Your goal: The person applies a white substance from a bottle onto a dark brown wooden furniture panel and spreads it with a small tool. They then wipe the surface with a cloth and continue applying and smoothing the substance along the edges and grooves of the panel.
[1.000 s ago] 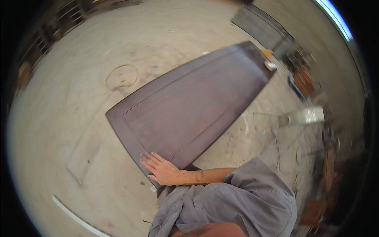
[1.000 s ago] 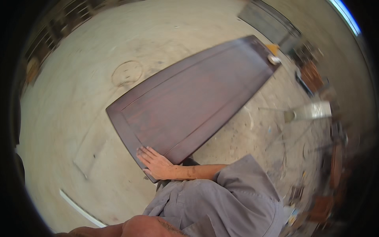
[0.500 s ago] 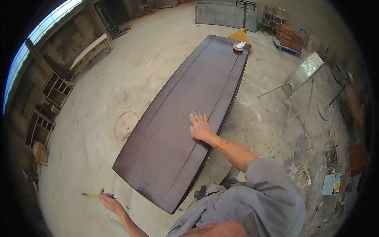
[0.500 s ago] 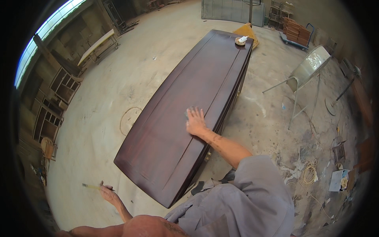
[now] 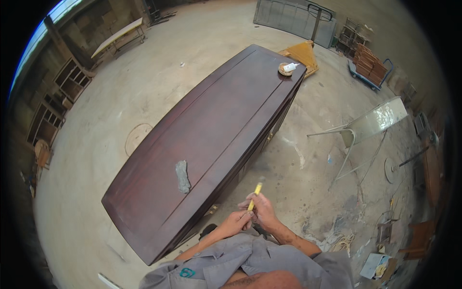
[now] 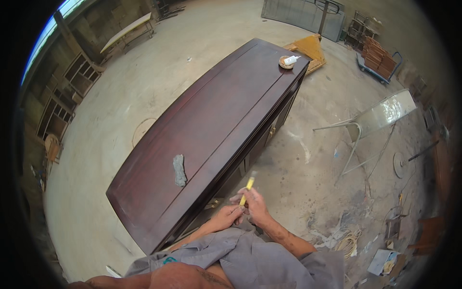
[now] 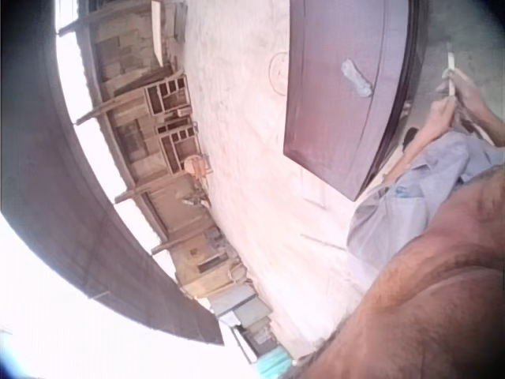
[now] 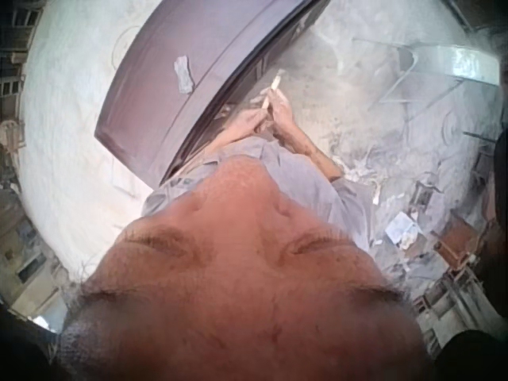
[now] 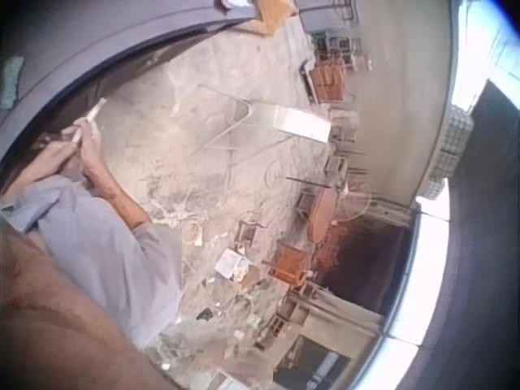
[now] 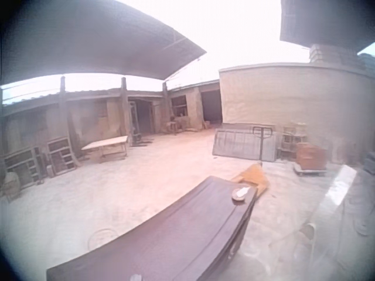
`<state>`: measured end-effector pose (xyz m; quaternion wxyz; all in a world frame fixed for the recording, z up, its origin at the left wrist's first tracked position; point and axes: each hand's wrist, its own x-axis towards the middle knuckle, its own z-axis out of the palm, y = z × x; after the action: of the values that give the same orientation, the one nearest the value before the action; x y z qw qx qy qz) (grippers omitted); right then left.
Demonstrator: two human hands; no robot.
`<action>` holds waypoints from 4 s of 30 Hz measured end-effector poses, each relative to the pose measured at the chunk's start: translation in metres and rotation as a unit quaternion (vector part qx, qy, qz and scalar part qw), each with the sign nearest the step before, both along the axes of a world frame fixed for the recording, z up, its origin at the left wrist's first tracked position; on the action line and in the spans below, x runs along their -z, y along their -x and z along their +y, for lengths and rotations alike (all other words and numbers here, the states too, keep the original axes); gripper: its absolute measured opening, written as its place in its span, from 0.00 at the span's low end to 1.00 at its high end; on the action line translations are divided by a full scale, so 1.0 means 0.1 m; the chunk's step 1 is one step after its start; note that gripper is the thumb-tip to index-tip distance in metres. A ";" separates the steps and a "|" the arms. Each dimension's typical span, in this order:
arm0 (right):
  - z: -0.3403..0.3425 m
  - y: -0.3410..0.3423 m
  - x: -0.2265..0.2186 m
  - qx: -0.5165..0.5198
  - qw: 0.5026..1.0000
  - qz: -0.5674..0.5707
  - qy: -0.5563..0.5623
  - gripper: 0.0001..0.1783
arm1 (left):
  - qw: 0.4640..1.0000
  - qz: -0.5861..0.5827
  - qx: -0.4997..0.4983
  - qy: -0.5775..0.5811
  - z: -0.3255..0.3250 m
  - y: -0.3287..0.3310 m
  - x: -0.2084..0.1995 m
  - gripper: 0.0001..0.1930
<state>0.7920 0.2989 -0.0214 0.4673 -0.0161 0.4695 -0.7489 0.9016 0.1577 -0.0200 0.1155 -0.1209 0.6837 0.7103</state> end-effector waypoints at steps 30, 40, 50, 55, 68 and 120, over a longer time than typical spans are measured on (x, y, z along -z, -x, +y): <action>2.13 2.03 2.07 0.184 0.758 0.049 -0.624 0.21 | 0.806 0.386 0.114 0.434 -0.18 5.59 0.07 0.15; 2.35 2.94 3.77 0.394 0.767 0.159 -0.481 0.17 | 0.671 0.450 0.279 0.520 -0.47 6.61 0.45 0.09; 2.69 5.91 2.29 0.197 0.884 0.052 -0.422 0.16 | 0.705 0.265 0.208 0.624 -0.27 6.64 -0.03 0.28; 2.46 6.98 2.30 0.100 0.884 0.234 -0.393 0.15 | 0.732 0.207 0.180 0.624 -0.12 6.56 -0.15 0.32; 1.24 8.59 1.29 -0.042 0.890 0.346 -0.293 0.26 | 0.710 0.155 0.228 0.648 -0.19 6.50 -0.13 0.32; -1.98 9.70 -0.46 -0.538 0.494 0.678 0.085 0.30 | 0.308 -0.426 -0.658 0.540 -1.14 6.06 0.45 0.25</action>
<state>-0.1780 0.1011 0.0244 0.3137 -0.8080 0.4762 -0.1480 0.2961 0.0441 -0.0650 -0.2059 -0.8516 0.4655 -0.1256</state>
